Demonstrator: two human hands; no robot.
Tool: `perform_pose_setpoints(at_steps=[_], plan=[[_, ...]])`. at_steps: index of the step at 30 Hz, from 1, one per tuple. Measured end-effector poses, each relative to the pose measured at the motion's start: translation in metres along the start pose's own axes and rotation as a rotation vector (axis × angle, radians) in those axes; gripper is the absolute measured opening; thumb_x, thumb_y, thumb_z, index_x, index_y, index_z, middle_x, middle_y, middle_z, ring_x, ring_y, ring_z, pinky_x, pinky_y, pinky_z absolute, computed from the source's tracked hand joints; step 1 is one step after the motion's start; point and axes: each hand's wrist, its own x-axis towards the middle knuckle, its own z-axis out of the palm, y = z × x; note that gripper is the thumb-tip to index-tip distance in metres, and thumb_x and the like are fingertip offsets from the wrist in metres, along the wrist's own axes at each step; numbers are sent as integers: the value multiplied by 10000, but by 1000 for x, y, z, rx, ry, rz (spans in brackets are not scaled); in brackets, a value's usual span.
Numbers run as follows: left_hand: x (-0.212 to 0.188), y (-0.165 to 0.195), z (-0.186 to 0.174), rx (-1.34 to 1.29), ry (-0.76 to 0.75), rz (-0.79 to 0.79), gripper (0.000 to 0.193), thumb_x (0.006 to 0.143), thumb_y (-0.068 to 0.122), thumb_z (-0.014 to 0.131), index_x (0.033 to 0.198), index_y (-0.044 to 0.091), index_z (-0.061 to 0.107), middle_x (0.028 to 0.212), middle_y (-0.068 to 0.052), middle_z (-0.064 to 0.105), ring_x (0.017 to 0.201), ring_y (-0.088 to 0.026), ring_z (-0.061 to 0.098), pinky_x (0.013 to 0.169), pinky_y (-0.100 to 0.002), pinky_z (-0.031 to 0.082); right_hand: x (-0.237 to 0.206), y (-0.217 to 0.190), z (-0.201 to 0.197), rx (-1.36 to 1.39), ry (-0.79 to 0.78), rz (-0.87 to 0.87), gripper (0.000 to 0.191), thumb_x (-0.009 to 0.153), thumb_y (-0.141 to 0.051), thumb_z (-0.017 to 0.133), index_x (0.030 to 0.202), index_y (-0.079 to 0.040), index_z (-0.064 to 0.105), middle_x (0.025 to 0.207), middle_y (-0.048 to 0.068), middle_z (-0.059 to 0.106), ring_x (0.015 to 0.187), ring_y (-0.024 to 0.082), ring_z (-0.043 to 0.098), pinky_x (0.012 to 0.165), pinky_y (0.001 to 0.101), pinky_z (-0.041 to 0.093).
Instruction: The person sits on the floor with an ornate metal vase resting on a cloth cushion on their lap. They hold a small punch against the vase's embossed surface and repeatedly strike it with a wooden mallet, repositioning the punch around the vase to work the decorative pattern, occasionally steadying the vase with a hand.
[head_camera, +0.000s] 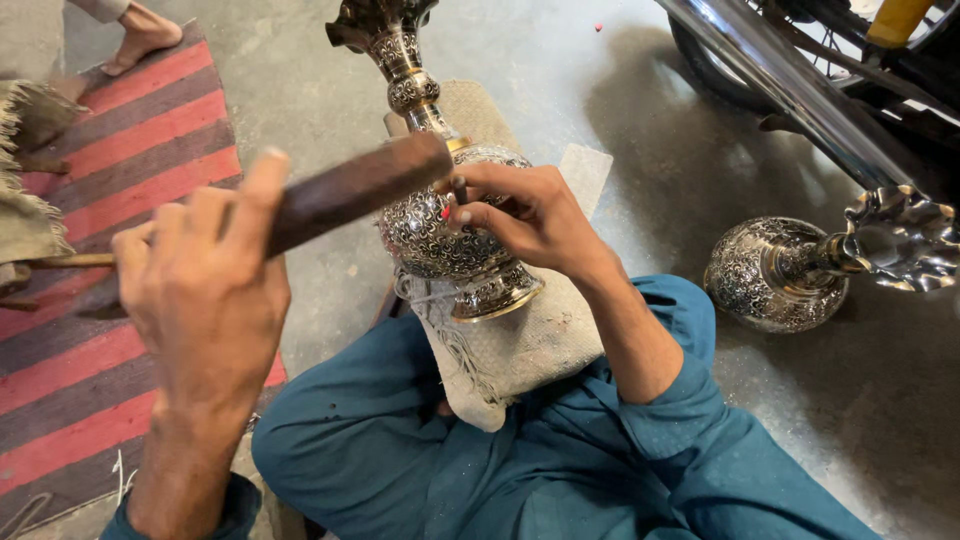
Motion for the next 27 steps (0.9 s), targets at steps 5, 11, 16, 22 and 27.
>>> perform_pose_setpoints(at_steps=[5,11,16,22,27], plan=[[-1,3,3,-341,-14,-113,652,863,89,740,1464,216,520,1038,-49,632,983,-246,624,914,-430,463,-1,-1,-3,15,-11,33,226,1008,-39,717,1232,-59,700,942,31,776,874,74,716,761,239,599],[0,-1,8,-312,9,-16,716,744,48,771,1420,137,555,1050,-151,634,996,-347,620,877,-481,445,-1,3,-7,-7,-23,26,269,995,-42,730,1261,-85,713,876,24,734,835,61,710,708,232,573],[2,2,11,-343,6,-79,611,902,65,762,1458,169,530,1060,-99,647,997,-299,621,886,-447,455,2,7,-11,-27,-28,-25,308,983,-57,744,1285,-102,702,901,13,765,797,49,689,692,232,566],[5,4,15,-36,-9,21,576,900,25,780,1419,197,599,988,-67,654,911,-283,628,907,-452,441,0,8,-16,-20,-51,-23,319,987,-60,735,1297,-117,691,888,5,741,765,36,627,667,232,515],[0,7,18,-170,-82,1,700,817,64,773,1472,207,572,1054,-71,617,1010,-301,627,974,-496,432,-1,7,-20,-34,-51,14,322,968,-54,748,1280,-127,714,820,8,702,697,49,560,608,244,459]])
